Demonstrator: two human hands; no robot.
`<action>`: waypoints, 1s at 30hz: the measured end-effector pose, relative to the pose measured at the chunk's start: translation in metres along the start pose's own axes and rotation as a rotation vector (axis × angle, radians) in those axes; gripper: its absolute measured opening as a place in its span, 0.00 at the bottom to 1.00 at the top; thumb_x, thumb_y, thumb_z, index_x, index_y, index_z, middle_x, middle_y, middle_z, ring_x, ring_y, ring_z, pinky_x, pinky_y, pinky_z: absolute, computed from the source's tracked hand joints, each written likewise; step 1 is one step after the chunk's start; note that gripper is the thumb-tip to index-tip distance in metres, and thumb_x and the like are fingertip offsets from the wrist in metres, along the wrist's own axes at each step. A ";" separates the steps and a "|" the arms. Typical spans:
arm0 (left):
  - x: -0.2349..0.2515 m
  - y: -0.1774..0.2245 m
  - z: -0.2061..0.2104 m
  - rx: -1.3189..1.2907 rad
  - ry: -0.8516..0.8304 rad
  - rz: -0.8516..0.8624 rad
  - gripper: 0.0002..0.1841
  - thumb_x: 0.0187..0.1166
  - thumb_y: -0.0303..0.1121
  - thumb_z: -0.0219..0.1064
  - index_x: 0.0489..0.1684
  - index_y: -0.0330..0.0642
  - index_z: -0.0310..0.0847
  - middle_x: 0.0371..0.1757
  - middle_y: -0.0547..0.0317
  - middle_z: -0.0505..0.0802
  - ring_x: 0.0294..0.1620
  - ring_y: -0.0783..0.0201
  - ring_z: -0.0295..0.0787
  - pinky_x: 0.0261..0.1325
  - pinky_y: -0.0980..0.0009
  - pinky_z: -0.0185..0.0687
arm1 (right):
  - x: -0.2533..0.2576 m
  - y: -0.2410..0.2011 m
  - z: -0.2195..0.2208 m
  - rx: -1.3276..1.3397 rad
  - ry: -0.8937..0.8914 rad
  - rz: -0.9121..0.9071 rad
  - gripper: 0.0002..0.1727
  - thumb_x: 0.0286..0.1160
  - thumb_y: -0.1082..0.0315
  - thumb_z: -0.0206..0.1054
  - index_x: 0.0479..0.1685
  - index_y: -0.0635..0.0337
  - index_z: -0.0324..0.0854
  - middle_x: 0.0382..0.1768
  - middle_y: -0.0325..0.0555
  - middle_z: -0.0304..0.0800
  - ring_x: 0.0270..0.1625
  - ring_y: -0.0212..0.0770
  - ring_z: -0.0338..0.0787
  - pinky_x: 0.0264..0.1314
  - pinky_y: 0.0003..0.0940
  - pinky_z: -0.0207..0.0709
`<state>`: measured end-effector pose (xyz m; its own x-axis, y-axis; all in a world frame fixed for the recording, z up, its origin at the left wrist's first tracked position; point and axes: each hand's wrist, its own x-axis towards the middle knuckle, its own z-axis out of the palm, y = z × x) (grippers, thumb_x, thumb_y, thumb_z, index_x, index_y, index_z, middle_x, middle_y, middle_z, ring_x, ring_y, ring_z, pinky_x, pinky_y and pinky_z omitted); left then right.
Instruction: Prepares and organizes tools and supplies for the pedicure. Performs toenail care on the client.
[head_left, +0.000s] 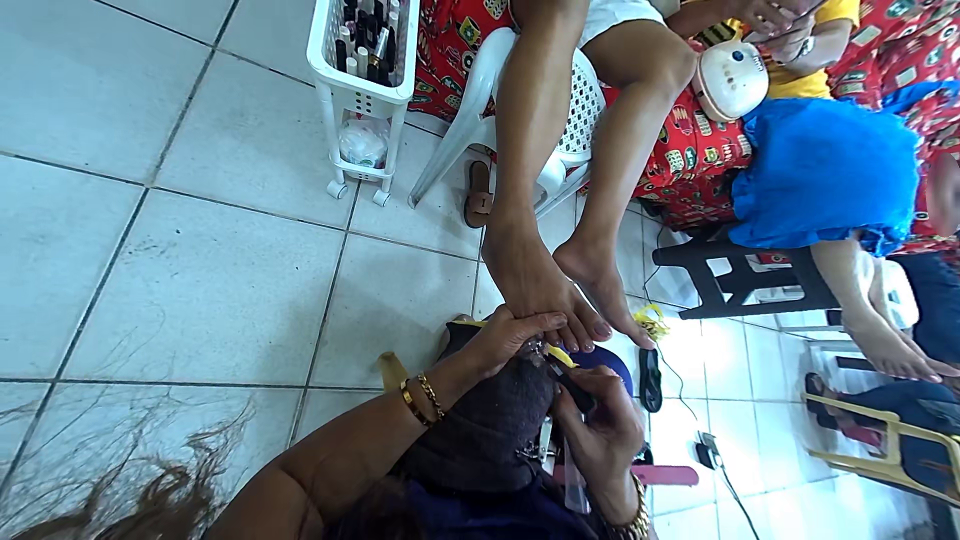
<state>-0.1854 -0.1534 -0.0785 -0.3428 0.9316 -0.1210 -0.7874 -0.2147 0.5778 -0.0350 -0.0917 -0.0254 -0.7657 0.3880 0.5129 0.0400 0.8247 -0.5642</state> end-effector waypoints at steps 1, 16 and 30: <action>0.000 0.000 0.000 -0.007 -0.008 -0.003 0.09 0.86 0.28 0.60 0.36 0.41 0.85 0.27 0.64 0.92 0.26 0.74 0.87 0.35 0.78 0.84 | -0.002 0.000 -0.002 0.025 -0.002 0.010 0.08 0.67 0.66 0.71 0.39 0.59 0.81 0.33 0.39 0.89 0.41 0.19 0.88 0.47 0.10 0.80; 0.000 0.002 -0.003 -0.004 -0.030 -0.018 0.07 0.84 0.25 0.60 0.38 0.42 0.84 0.28 0.64 0.93 0.29 0.73 0.89 0.41 0.77 0.86 | -0.016 0.007 0.015 0.023 -0.064 0.067 0.23 0.82 0.51 0.67 0.54 0.66 0.82 0.33 0.44 0.87 0.34 0.22 0.84 0.40 0.14 0.80; 0.002 0.006 -0.010 0.013 -0.087 -0.060 0.07 0.78 0.24 0.62 0.32 0.46 0.84 0.23 0.67 0.90 0.24 0.75 0.85 0.35 0.79 0.84 | 0.007 0.005 0.016 0.507 -0.060 0.627 0.09 0.84 0.75 0.53 0.42 0.62 0.81 0.22 0.29 0.89 0.17 0.22 0.84 0.19 0.17 0.80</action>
<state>-0.1962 -0.1562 -0.0836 -0.2493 0.9646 -0.0856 -0.7984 -0.1547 0.5820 -0.0501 -0.0916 -0.0352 -0.7311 0.6818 -0.0239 0.1887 0.1685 -0.9675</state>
